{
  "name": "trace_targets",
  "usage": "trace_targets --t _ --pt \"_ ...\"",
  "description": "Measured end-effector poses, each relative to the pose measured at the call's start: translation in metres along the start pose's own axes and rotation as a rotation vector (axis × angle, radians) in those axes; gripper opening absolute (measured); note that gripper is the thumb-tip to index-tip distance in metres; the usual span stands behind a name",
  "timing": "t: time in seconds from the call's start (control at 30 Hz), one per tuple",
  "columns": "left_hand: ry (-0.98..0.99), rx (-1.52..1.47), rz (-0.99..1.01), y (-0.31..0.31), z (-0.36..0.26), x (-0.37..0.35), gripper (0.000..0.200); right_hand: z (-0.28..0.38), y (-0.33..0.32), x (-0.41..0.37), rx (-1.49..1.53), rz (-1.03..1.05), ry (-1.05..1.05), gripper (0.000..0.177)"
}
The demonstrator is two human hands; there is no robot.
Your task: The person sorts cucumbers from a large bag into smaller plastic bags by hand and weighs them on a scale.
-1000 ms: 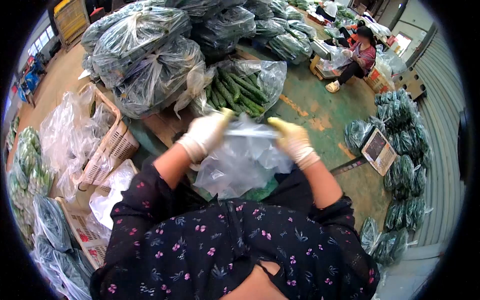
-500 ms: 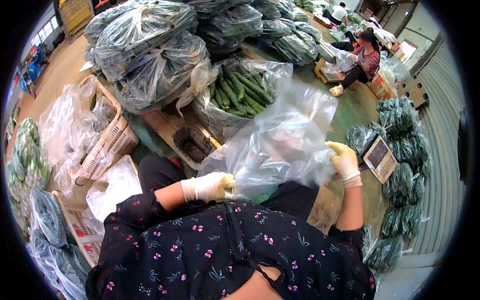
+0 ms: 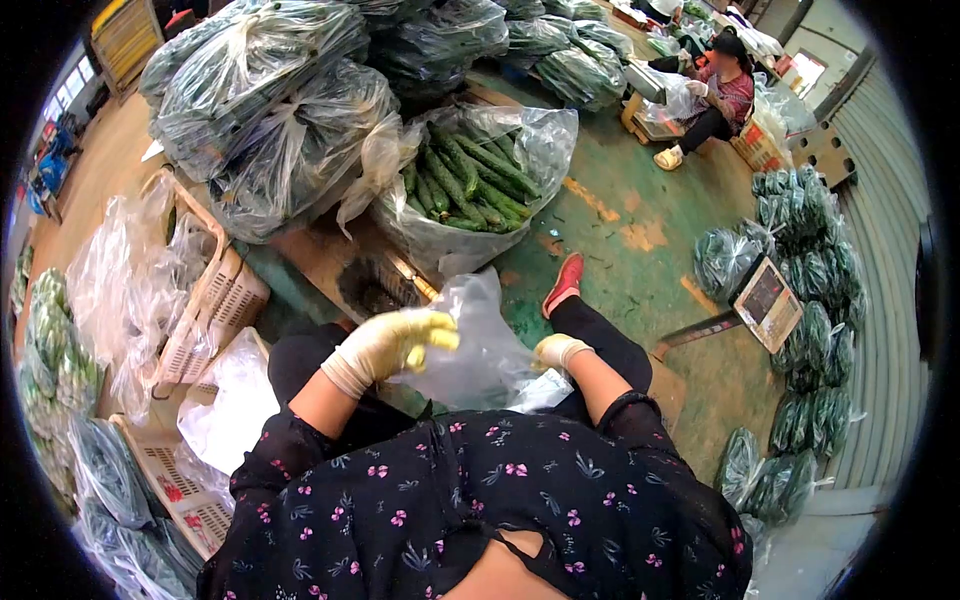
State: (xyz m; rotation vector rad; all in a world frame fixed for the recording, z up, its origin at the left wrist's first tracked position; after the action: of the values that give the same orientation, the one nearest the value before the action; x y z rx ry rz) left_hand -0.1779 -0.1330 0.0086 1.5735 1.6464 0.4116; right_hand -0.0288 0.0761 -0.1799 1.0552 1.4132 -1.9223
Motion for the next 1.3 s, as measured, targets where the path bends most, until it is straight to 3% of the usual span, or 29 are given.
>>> trace_targets --t 0.07,0.1,0.13,0.2,0.23,0.3,0.33,0.37,0.47,0.5,0.67,0.73,0.8,0.87,0.93,1.07,1.1,1.2,1.3 --pt "-0.176 0.368 -0.062 -0.034 0.022 0.003 0.035 -0.046 0.02 0.015 0.093 0.257 0.213 0.032" --pt "-0.277 0.346 -0.155 -0.041 0.028 0.004 0.041 -0.064 0.016 0.019 0.061 0.182 0.147 0.035" --pt "-0.251 0.248 -0.151 -0.045 0.029 0.008 0.053 -0.075 0.008 0.022 0.029 0.105 0.081 0.038" --pt "-0.208 0.061 -0.111 -0.044 0.024 0.023 0.055 -0.044 -0.051 -0.043 0.33 0.123 -0.079 0.047" --pt "-0.208 0.063 -0.047 -0.05 0.025 0.039 0.058 -0.056 -0.06 -0.031 0.465 0.154 -0.141 0.055" --pt "-0.11 0.027 -0.069 -0.063 0.03 0.064 0.051 -0.069 -0.109 -0.001 0.383 -0.029 -0.437 0.047" --pt "-0.095 -0.005 -0.098 -0.069 0.035 0.075 0.049 -0.042 -0.168 -0.041 0.351 -0.149 -0.219 0.04" --pt "-0.111 -0.041 -0.193 -0.075 0.04 0.08 0.044 -0.052 -0.198 -0.028 0.495 -0.244 -0.231 0.039" --pt "-0.206 0.034 -0.149 -0.053 0.028 0.084 0.036 -0.044 -0.286 0.002 0.659 -0.572 -0.167 0.046" --pt "-0.134 0.03 -0.068 -0.052 0.027 0.089 0.034 -0.045 -0.304 0.024 0.745 -0.659 -0.147 0.044" --pt "-0.103 -0.159 0.044 -0.04 0.025 0.097 0.036 -0.019 -0.369 0.07 0.633 -0.817 0.207 0.073" --pt "-0.123 -0.088 0.015 -0.041 0.018 0.094 0.041 -0.014 -0.374 0.082 0.612 -0.749 0.287 0.074" --pt "-0.127 -0.244 0.043 -0.041 0.019 0.094 0.047 -0.025 -0.367 0.095 0.586 -0.677 0.374 0.076" --pt "-0.145 -0.299 0.059 -0.04 0.019 0.095 0.054 -0.043 -0.35 0.121 1.028 -0.57 0.147 0.062" --pt "-0.095 -0.438 0.105 -0.031 0.008 0.088 0.057 -0.043 -0.337 0.113 1.63 -0.361 -0.151 0.024" --pt "-0.045 -0.515 0.214 -0.018 0.005 0.086 0.057 -0.029 -0.334 0.053 1.829 -0.3 -0.77 0.033" --pt "-0.023 -0.544 0.248 -0.017 0.006 0.085 0.056 -0.014 -0.33 0.027 1.858 -0.333 -0.807 0.035" --pt "-0.021 -0.578 0.259 -0.014 0.012 0.086 0.056 0.008 -0.328 -0.007 1.736 -0.428 -0.793 0.038" --pt "-0.026 -0.572 0.259 -0.014 0.022 0.088 0.056 -0.006 -0.319 0.018 1.57 -0.68 -0.439 0.039"
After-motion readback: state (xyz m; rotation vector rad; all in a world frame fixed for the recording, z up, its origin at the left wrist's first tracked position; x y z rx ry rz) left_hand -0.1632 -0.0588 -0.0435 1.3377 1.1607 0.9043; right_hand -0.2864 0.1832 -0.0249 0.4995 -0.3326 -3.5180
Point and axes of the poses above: each hand's wrist, its own x-axis towards the middle knuckle, its own y-axis out of the palm, z = x × y, the point moved 9 cm from there along x, towards the middle knuckle, and after that the axes turned 8 degrees about z, right-handed, at the moved point
